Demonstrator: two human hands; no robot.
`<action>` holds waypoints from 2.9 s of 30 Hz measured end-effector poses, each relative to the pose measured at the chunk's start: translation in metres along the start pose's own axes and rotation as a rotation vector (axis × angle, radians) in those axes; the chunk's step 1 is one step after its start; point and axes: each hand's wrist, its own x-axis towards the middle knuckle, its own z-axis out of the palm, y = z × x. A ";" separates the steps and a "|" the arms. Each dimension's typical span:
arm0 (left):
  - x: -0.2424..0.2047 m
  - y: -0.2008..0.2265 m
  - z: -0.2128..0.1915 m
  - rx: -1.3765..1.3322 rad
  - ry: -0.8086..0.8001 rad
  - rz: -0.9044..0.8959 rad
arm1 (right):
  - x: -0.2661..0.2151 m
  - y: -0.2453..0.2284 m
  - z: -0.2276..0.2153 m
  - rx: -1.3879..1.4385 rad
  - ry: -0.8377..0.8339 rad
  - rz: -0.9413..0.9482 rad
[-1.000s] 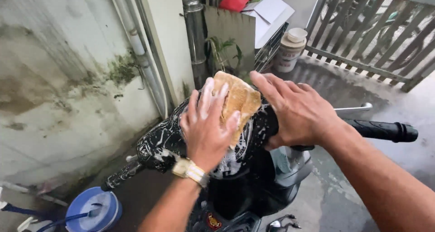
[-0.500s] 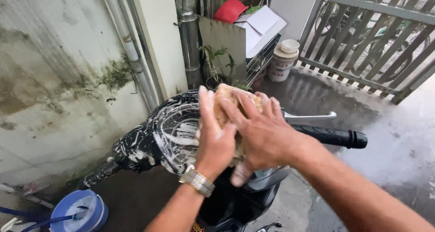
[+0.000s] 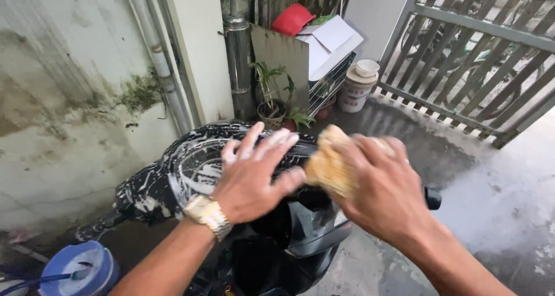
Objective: The person is scrubbing the front fairing and seat of a motorcycle using a sponge and soapy water.
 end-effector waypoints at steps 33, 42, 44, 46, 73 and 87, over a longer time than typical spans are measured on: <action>0.030 -0.003 0.043 0.397 0.196 0.399 | -0.030 0.025 0.013 -0.594 -0.314 0.090; 0.034 -0.002 0.037 0.396 0.110 0.363 | 0.009 0.036 -0.023 0.604 -0.874 0.908; 0.031 -0.004 0.037 0.368 0.181 0.401 | -0.037 0.032 -0.002 -0.727 -0.205 -0.259; 0.032 -0.003 0.040 0.346 0.127 0.384 | -0.033 0.039 -0.008 -0.438 -0.366 0.060; 0.004 -0.027 0.035 0.259 0.326 0.091 | 0.109 -0.040 0.007 0.282 -0.655 0.948; 0.002 -0.025 0.023 0.242 0.273 0.129 | 0.083 0.042 0.036 0.532 -0.622 1.041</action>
